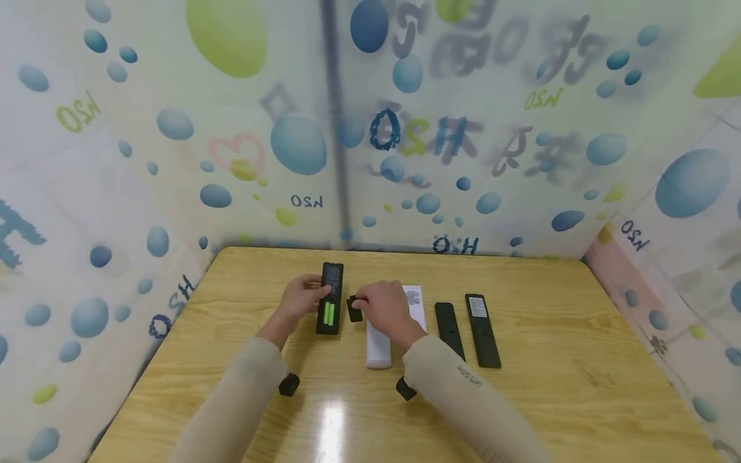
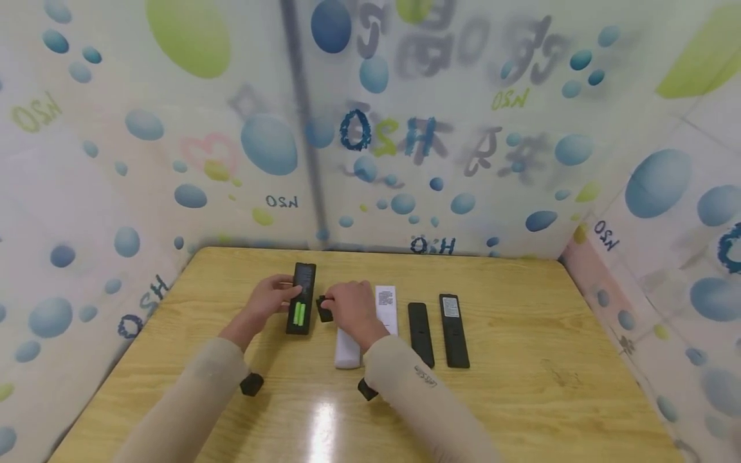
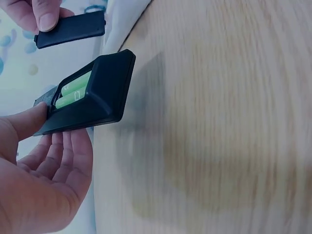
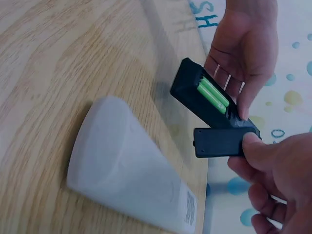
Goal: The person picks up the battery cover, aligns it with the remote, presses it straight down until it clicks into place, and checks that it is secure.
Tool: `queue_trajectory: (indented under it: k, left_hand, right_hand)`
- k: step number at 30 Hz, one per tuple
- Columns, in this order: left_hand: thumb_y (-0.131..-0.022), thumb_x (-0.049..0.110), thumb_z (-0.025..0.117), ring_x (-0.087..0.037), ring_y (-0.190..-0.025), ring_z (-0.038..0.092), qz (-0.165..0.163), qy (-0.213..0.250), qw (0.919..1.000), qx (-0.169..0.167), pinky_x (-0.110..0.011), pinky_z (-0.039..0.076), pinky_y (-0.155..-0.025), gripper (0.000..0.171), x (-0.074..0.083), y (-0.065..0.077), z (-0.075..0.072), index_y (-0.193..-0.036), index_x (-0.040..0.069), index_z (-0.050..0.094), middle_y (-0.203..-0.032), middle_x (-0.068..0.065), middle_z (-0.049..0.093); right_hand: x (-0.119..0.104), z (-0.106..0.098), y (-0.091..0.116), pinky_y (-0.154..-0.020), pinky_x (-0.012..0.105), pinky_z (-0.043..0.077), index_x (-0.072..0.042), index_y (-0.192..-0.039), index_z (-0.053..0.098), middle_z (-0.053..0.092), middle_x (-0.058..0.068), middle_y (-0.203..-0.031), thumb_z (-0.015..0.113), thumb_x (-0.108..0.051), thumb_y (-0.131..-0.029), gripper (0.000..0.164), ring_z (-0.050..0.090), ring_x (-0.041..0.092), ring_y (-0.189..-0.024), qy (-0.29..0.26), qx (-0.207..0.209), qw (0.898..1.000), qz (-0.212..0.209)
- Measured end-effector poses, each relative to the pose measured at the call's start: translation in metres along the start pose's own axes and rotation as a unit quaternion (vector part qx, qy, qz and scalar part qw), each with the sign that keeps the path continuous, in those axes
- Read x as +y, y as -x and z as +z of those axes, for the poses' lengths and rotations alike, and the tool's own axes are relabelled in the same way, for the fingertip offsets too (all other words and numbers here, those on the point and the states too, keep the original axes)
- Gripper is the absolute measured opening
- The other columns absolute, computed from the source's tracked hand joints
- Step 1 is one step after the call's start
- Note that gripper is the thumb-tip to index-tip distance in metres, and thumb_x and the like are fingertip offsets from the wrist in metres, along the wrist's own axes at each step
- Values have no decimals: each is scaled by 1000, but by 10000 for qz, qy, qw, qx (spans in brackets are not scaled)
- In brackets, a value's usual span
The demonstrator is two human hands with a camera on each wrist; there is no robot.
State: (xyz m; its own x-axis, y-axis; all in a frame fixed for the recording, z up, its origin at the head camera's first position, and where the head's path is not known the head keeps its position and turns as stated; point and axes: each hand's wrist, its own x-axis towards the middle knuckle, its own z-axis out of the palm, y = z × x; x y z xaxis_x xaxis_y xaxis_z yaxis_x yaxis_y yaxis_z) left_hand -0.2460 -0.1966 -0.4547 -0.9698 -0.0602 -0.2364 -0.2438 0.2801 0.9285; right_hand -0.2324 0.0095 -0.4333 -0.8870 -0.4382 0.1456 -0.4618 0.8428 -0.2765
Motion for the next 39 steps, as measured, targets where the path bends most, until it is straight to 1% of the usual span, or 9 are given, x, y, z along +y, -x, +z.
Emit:
queue_trajectory:
  k: [3, 7, 10, 18, 24, 28, 30, 36, 39]
  left_hand:
    - [-96, 23, 63, -20, -98, 61, -11, 83, 9999, -68, -29, 56, -76, 47, -1, 1, 5, -137, 4, 50, -130, -20, 56]
    - [-96, 21, 63, -19, -93, 62, -63, 201, 9996, -169, -31, 57, -77, 45, -5, 3, 12, -135, 3, 50, -129, -21, 56]
    - [-95, 21, 63, -19, -89, 62, -88, 260, 9994, -231, -32, 58, -78, 45, -9, 3, 17, -134, 3, 50, -127, -21, 56]
    - [-95, 21, 63, -19, -85, 62, -1, 353, 9983, -463, -37, 57, -78, 42, -15, 6, 25, -130, 2, 50, -120, -17, 58]
    - [-96, 16, 62, -18, -86, 61, 34, 315, 9977, -601, -43, 57, -81, 37, -5, 15, 23, -127, -2, 51, -114, -15, 58]
    - [-95, 16, 63, -17, -87, 61, 197, 282, 9976, -601, -37, 59, -77, 35, -12, 11, 24, -125, 1, 53, -112, -13, 59]
    - [-95, 18, 64, -16, -88, 61, 262, 292, 9975, -585, -35, 59, -74, 35, -20, 3, 26, -125, 3, 54, -112, -12, 58]
    - [-95, 17, 63, -17, -90, 62, 295, 292, 9971, -639, -37, 60, -78, 37, -19, 3, 25, -128, 4, 53, -115, -13, 55]
    - [-96, 17, 63, -17, -88, 63, 305, 335, 9968, -652, -37, 60, -76, 36, -19, 3, 26, -128, 4, 53, -115, -14, 56]
  right_hand:
    - [6, -2, 5, -85, 38, 48, -27, -109, 76, 76, -8, -99, 64, -38, -92, 23, 68, 14, -89, -47, 25, 9999, -97]
    - [11, -4, 10, -83, 37, 47, -24, -114, 74, 76, -5, -93, 64, -35, -92, 27, 66, 14, -81, -71, 57, 9997, -239]
    - [13, -4, 14, -84, 38, 47, -23, -115, 73, 75, -5, -89, 64, -36, -91, 29, 62, 15, -79, -117, 53, 9997, -196]
    - [18, -2, 19, -86, 37, 43, -24, -111, 73, 74, -7, -90, 67, -37, -90, 26, 59, 15, -83, -193, 81, 9998, 37]
    - [22, -1, 22, -86, 36, 43, -22, -108, 72, 75, -7, -88, 68, -36, -89, 23, 61, 15, -84, -325, 112, 9994, 94]
    - [22, 0, 22, -87, 35, 43, -22, -105, 72, 74, -8, -87, 70, -35, -89, 21, 61, 14, -83, -390, 105, 9991, 144]
    - [21, 0, 22, -86, 34, 43, -21, -103, 72, 74, -8, -87, 70, -35, -89, 20, 61, 13, -83, -431, 107, 9989, 144]
    - [15, 1, 20, -81, 33, 42, -19, -102, 72, 75, -7, -90, 70, -34, -89, 19, 62, 14, -83, -623, 140, 9979, -75]
    - [11, 3, 19, -83, 34, 42, -20, -103, 72, 75, -7, -92, 70, -34, -89, 20, 64, 14, -86, -712, 101, 9974, -109]
